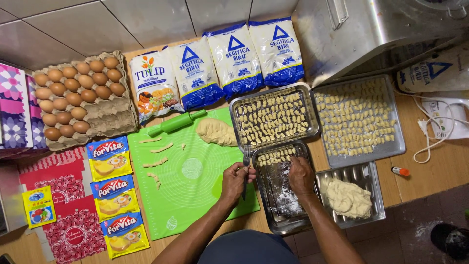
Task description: The person shapes small pieces of dough into a specific form using a fork and places them onto baking trays. The process involves picking up dough, pressing it with the fork, and arranging the shaped pieces on the trays.
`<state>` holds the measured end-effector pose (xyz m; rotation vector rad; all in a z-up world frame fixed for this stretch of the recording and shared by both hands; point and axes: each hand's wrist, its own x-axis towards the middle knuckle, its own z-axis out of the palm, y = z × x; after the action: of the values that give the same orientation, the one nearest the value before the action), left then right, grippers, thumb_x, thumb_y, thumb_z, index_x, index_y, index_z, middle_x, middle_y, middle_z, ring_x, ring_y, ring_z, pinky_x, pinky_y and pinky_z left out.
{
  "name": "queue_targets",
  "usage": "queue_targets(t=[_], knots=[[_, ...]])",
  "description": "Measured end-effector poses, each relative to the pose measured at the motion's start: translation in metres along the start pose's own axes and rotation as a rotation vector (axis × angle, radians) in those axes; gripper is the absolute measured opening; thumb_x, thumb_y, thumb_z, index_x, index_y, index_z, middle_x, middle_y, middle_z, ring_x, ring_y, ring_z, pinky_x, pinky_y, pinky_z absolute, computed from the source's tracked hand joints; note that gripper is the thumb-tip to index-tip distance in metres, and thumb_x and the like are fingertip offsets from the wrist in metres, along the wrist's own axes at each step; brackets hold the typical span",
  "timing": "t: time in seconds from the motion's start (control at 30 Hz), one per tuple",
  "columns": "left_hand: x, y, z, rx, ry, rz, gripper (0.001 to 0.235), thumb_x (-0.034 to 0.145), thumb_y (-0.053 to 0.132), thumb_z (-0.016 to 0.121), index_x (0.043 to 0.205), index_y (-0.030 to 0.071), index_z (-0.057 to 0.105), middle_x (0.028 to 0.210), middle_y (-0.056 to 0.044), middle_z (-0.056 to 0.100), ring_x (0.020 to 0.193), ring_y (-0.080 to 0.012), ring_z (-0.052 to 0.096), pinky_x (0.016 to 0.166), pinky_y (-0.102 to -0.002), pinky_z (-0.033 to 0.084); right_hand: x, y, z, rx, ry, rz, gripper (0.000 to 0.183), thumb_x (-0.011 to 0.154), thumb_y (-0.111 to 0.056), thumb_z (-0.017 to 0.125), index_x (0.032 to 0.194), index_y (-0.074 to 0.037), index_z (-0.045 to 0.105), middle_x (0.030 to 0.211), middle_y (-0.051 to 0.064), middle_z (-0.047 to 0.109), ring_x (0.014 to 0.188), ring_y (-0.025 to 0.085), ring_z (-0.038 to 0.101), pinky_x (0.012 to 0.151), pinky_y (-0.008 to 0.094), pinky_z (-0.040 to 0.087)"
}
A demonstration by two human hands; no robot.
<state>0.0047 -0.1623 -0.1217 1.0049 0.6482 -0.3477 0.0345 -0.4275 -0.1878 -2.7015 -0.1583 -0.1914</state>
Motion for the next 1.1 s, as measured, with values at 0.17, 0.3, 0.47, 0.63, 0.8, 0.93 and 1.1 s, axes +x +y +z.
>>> queue_targets(t=[0.17,0.3,0.47,0.63,0.8,0.93,1.1], knots=[[0.0,0.001,-0.002,-0.007,0.013,-0.008,0.015,0.1,0.008,0.057,0.111,0.003,0.066,0.093,-0.018,0.079,0.077,-0.0178,0.078,0.067,-0.025,0.066,-0.004,0.011,0.009,-0.005,-0.032,0.007,0.011,0.099,-0.01,0.061,0.105,-0.013,0.069,0.085,0.006,0.065,0.084,0.027,0.071,0.075,0.035,0.058],[-0.001,0.005,-0.004,-0.028,0.008,-0.003,0.015,0.1,0.009,0.057,0.111,0.003,0.067,0.094,-0.02,0.079,0.077,-0.019,0.078,0.067,-0.025,0.067,-0.003,0.014,0.012,-0.006,-0.017,0.012,0.011,0.094,-0.012,0.066,0.104,-0.014,0.067,0.085,0.007,0.063,0.085,0.03,0.07,0.076,0.039,0.057],[-0.001,0.009,-0.005,-0.034,0.007,-0.002,0.016,0.1,0.008,0.056,0.111,0.003,0.066,0.094,-0.019,0.079,0.077,-0.018,0.078,0.067,-0.024,0.066,-0.001,-0.002,0.002,0.004,-0.022,0.054,0.019,0.09,-0.008,0.071,0.108,-0.013,0.068,0.087,0.01,0.065,0.086,0.032,0.071,0.076,0.041,0.058],[-0.005,0.015,-0.005,-0.028,0.003,-0.006,0.015,0.1,0.008,0.056,0.111,0.004,0.066,0.094,-0.019,0.079,0.077,-0.0181,0.078,0.067,-0.024,0.066,0.001,-0.011,-0.006,0.041,-0.098,0.145,0.021,0.095,-0.005,0.067,0.114,-0.012,0.073,0.089,0.006,0.068,0.085,0.026,0.071,0.077,0.035,0.058],[0.002,0.009,-0.006,-0.006,0.003,-0.001,0.015,0.1,0.008,0.056,0.11,0.004,0.067,0.093,-0.019,0.079,0.076,-0.0175,0.078,0.067,-0.024,0.066,0.004,-0.008,0.0,0.066,-0.092,0.099,0.018,0.093,-0.009,0.069,0.11,-0.012,0.072,0.087,0.01,0.067,0.086,0.033,0.072,0.075,0.041,0.058],[-0.006,0.022,-0.003,0.008,0.018,-0.008,0.017,0.1,0.009,0.056,0.11,0.004,0.068,0.093,-0.019,0.079,0.077,-0.0173,0.078,0.067,-0.023,0.066,-0.003,0.004,0.016,0.055,-0.055,0.094,0.018,0.092,-0.01,0.069,0.11,-0.012,0.073,0.087,0.008,0.067,0.084,0.03,0.072,0.074,0.037,0.058],[-0.006,0.025,-0.004,0.01,0.025,-0.002,0.017,0.1,0.01,0.057,0.111,0.004,0.068,0.094,-0.019,0.079,0.077,-0.017,0.078,0.067,-0.023,0.065,-0.002,0.0,0.013,0.085,-0.026,0.117,0.028,0.091,-0.005,0.069,0.118,-0.007,0.069,0.088,0.012,0.07,0.084,0.033,0.073,0.074,0.042,0.059]])
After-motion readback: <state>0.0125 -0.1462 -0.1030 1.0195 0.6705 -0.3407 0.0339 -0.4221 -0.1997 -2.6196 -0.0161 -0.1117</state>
